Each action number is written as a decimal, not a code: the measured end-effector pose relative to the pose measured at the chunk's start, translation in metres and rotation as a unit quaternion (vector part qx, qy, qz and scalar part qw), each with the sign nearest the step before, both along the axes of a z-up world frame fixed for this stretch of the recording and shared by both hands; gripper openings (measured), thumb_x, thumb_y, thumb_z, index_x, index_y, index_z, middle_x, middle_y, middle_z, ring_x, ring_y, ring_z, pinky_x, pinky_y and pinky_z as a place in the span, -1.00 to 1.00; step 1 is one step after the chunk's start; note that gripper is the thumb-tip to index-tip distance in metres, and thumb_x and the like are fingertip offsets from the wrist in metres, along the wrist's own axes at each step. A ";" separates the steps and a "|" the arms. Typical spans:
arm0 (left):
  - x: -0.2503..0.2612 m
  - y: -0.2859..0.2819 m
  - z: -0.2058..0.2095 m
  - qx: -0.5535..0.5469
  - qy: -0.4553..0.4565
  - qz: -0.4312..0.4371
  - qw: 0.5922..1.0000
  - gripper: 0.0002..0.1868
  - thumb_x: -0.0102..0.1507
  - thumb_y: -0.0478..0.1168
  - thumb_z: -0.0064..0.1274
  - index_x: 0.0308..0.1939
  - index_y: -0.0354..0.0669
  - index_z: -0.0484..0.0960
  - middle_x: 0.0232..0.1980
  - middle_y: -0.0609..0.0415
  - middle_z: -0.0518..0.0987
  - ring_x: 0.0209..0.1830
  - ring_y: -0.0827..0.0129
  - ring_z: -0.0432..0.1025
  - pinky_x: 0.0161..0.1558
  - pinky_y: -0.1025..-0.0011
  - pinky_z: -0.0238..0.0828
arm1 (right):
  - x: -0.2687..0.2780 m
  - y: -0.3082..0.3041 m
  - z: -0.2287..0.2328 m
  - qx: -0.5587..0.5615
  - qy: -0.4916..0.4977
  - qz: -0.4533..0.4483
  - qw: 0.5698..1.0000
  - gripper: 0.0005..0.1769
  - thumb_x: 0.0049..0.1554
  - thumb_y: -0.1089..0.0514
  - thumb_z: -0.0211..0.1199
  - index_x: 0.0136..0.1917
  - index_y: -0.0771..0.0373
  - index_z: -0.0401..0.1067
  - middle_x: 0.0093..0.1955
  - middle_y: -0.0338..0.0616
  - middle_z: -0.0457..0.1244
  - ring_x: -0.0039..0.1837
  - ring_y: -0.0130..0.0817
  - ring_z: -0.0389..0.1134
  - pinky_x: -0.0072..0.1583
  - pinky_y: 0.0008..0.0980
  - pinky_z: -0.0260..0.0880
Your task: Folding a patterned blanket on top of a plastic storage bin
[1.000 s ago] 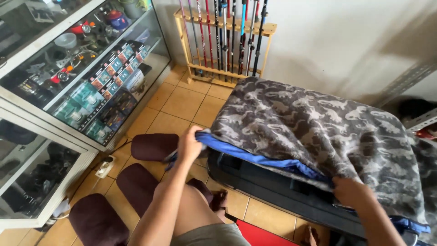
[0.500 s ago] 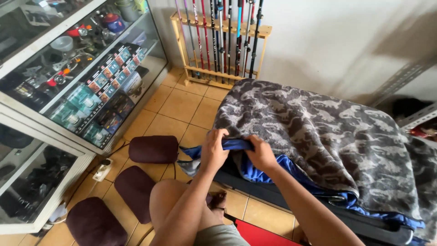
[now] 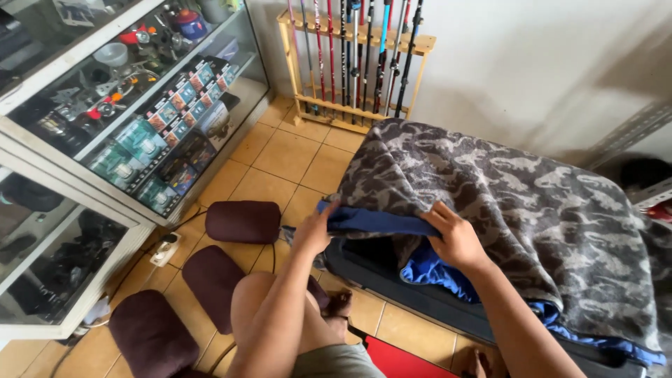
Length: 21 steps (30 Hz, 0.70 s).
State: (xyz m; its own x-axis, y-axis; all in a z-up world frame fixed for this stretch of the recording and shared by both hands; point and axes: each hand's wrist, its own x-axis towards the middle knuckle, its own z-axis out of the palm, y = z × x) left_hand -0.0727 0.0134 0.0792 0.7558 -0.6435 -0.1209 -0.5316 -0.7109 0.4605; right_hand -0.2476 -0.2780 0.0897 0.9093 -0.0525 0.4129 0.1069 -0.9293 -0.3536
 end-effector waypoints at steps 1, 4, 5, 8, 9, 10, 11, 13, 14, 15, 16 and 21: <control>0.012 -0.003 -0.019 -0.002 0.001 -0.003 1.000 -0.07 0.16 -0.44 0.18 0.57 0.03 0.13 0.23 -0.42 0.49 0.16 -0.38 0.49 0.16 -0.23 0.47 | -0.006 -0.002 -0.001 -0.002 0.001 -0.003 1.000 -0.60 -0.05 0.21 0.28 0.10 0.02 0.45 -0.01 -0.17 0.26 -0.06 0.26 0.42 -0.10 0.10 0.47; 0.042 -0.007 -0.066 0.071 0.025 -0.034 0.997 -0.16 0.13 -0.29 0.29 0.48 0.14 0.34 0.19 -0.26 0.54 0.22 -0.21 0.50 0.19 -0.08 0.47 | -0.025 -0.002 -0.003 -0.014 0.024 0.012 1.000 -0.62 -0.05 0.17 0.29 0.09 0.01 0.49 -0.01 -0.22 0.28 -0.11 0.15 0.44 -0.11 -0.03 0.49; 0.052 -0.005 -0.071 0.105 0.010 -0.030 0.994 -0.23 0.08 -0.21 0.36 0.38 0.09 0.47 0.17 -0.25 0.56 0.20 -0.18 0.51 0.17 -0.09 0.47 | -0.028 0.000 -0.001 -0.017 0.034 0.005 0.999 -0.67 0.00 0.16 0.27 0.08 0.01 0.50 -0.02 -0.21 0.29 -0.11 0.16 0.44 -0.11 -0.04 0.49; 0.085 0.018 -0.090 0.177 -0.024 -0.027 0.984 -0.35 0.00 -0.11 0.42 0.19 0.07 0.66 0.13 -0.19 0.60 0.15 -0.11 0.56 0.09 -0.07 0.51 | -0.033 -0.004 -0.003 -0.012 0.055 -0.015 0.998 -0.70 0.05 0.14 0.24 0.09 -0.01 0.49 -0.03 -0.21 0.29 -0.12 0.18 0.43 -0.10 -0.02 0.50; 0.097 0.032 -0.098 0.220 -0.041 -0.026 0.974 -0.43 -0.03 -0.08 0.43 0.09 0.09 0.73 0.11 -0.14 0.63 0.10 -0.07 0.59 0.04 -0.05 0.55 | -0.034 -0.004 -0.007 0.000 0.069 -0.026 0.997 -0.68 0.05 0.13 0.24 0.11 -0.03 0.47 -0.03 -0.22 0.27 -0.13 0.20 0.42 -0.09 0.03 0.50; 0.101 0.042 -0.090 0.220 -0.043 -0.026 0.974 -0.43 -0.03 -0.08 0.43 0.09 0.09 0.73 0.11 -0.14 0.63 0.10 -0.07 0.59 0.04 -0.05 0.55 | -0.033 -0.004 -0.005 0.000 0.066 -0.027 0.997 -0.68 0.05 0.13 0.24 0.11 -0.03 0.47 -0.03 -0.22 0.27 -0.13 0.20 0.42 -0.09 0.03 0.50; 0.103 0.056 -0.082 0.243 -0.046 -0.027 0.968 -0.47 -0.01 -0.12 0.41 0.07 0.04 0.75 0.08 -0.12 0.66 0.07 -0.05 0.60 0.04 -0.01 0.56 | -0.032 -0.002 -0.004 0.008 0.072 -0.040 0.997 -0.69 0.06 0.14 0.22 0.11 -0.04 0.48 -0.04 -0.23 0.27 -0.13 0.19 0.42 -0.09 0.02 0.50; 0.104 0.077 -0.063 0.269 -0.051 -0.024 0.962 -0.51 0.01 -0.16 0.40 0.05 0.00 0.76 0.04 -0.11 0.68 0.05 -0.02 0.60 0.04 0.02 0.56 | -0.028 0.000 -0.012 0.018 0.076 -0.050 0.996 -0.70 0.08 0.15 0.20 0.11 -0.05 0.48 -0.04 -0.25 0.27 -0.13 0.18 0.42 -0.09 0.01 0.51; 0.103 0.084 -0.051 0.229 -0.063 0.000 0.971 -0.50 0.11 -0.19 0.32 0.16 0.03 0.70 0.17 -0.14 0.63 0.18 -0.01 0.55 0.14 0.04 0.51 | -0.024 0.001 -0.020 0.010 0.088 -0.056 0.995 -0.64 0.07 0.10 0.23 0.16 -0.12 0.46 0.01 -0.28 0.28 -0.08 0.14 0.44 -0.04 0.00 0.52; 0.100 0.092 -0.041 0.189 -0.072 0.022 0.979 -0.50 0.21 -0.22 0.24 0.27 0.07 0.64 0.30 -0.17 0.57 0.30 0.00 0.49 0.25 0.05 0.45 | -0.022 0.002 -0.030 0.002 0.102 -0.062 0.993 -0.58 0.05 0.06 0.26 0.21 -0.18 0.44 0.07 -0.32 0.30 -0.02 0.10 0.46 0.00 0.00 0.53; 0.097 0.098 -0.027 0.191 -0.072 0.025 0.979 -0.50 0.21 -0.22 0.24 0.27 0.07 0.64 0.30 -0.17 0.57 0.30 0.00 0.49 0.25 0.05 0.45 | -0.017 0.008 -0.029 0.004 0.101 -0.059 0.993 -0.58 0.05 0.06 0.26 0.21 -0.18 0.44 0.07 -0.32 0.30 -0.02 0.10 0.46 0.00 0.00 0.53; 0.156 0.151 -0.056 0.112 -0.073 0.242 0.961 -0.54 0.29 -0.13 0.05 0.29 0.37 0.58 0.15 0.16 0.68 0.26 0.19 0.51 0.26 0.11 0.40 | 0.004 0.062 0.006 0.002 0.072 -0.002 0.997 -0.42 -0.03 0.09 0.43 0.27 -0.10 0.42 0.08 -0.16 0.37 0.08 0.06 0.49 0.05 0.03 0.54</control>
